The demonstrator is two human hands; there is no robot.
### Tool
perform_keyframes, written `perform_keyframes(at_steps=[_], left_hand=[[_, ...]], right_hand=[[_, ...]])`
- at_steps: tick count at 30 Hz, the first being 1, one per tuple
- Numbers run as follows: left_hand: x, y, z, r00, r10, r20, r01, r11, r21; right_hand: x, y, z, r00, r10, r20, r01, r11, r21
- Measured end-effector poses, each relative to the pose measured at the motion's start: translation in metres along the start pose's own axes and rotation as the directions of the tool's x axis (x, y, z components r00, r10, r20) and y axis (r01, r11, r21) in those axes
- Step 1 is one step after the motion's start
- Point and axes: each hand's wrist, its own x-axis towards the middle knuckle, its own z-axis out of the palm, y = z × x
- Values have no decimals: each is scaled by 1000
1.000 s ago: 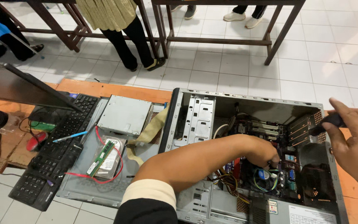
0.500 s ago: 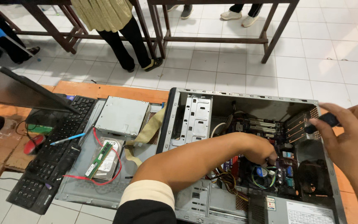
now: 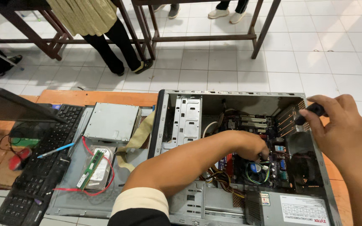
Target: The person installs a motherboard into a computer case, aligns it with the mounting points, and secures it using a screwdriver. The person then uses the screwdriver to tighten screws at various locations on the motherboard to fasten it to the case.
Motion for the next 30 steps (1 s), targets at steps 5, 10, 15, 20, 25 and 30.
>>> perform_keyframes(at_steps=[5, 10, 15, 20, 25, 30], left_hand=[[-1, 1, -1, 1000, 5, 1, -5, 1000, 7], [-3, 2, -2, 1000, -19, -8, 19, 1000, 4], [-7, 6, -6, 999, -43, 9, 44, 999, -10], [-5, 3, -3, 1000, -27, 5, 27, 1000, 3], [1, -2, 1, 1000, -5, -13, 5, 1000, -3], [0, -1, 0, 1000, -10, -24, 10, 1000, 5]], right_hand=[[6, -17, -12, 997, 71, 19, -69, 994, -82], [6, -25, -19, 991, 67, 112, -71, 997, 32], [-4, 0, 10, 997, 3, -78, -13, 993, -119], [13, -37, -24, 976, 194, 103, -183, 977, -107], [9, -27, -24, 983, 127, 132, -128, 992, -7], [-4, 0, 4, 996, 89, -9, -89, 979, -184]])
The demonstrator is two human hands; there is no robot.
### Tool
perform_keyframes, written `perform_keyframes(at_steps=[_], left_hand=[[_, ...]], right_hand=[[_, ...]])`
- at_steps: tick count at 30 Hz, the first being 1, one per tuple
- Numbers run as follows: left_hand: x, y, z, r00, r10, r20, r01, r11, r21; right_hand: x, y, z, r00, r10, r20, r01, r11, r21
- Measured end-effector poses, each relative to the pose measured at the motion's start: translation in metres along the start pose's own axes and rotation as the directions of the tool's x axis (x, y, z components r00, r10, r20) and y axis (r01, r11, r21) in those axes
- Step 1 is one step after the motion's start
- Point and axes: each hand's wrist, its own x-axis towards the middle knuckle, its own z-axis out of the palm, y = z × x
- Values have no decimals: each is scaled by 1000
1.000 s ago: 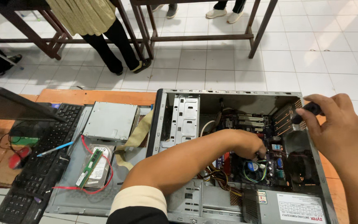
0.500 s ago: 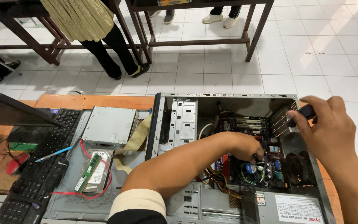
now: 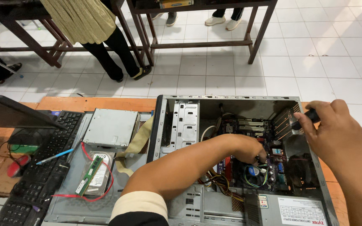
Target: The person installs a motherboard into a computer case, aligns it with the mounting points, and secures it using a screwdriver. The person then uses the screwdriver to tighten screws at various locations on the motherboard to fasten it to the case.
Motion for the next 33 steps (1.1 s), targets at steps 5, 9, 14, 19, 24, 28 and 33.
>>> perform_keyframes(at_steps=[5, 9, 14, 19, 24, 28, 33], left_hand=[[-1, 1, -1, 1000, 8, 11, -8, 1000, 9], [-1, 0, -1, 1000, 18, 14, -18, 1000, 3], [-1, 1, -1, 1000, -2, 14, 2, 1000, -3], [1, -1, 1, 1000, 16, 4, -16, 1000, 13], [3, -3, 3, 999, 35, -6, -35, 999, 18], [4, -3, 6, 997, 66, -49, -64, 997, 39], [-1, 0, 2, 996, 79, -30, -78, 995, 57]], right_hand=[[14, -25, -37, 971, 18, 240, -63, 982, 180], [11, -20, -28, 959, 3, 284, -72, 970, 233], [8, -9, -10, 990, 27, 140, -25, 1000, -10], [22, -35, -47, 920, -6, 391, -113, 953, 281], [17, -24, -34, 919, 55, 391, -138, 972, 189], [16, -18, -19, 979, 82, 186, -88, 996, 24], [23, -27, -50, 927, 81, 367, -141, 980, 140]])
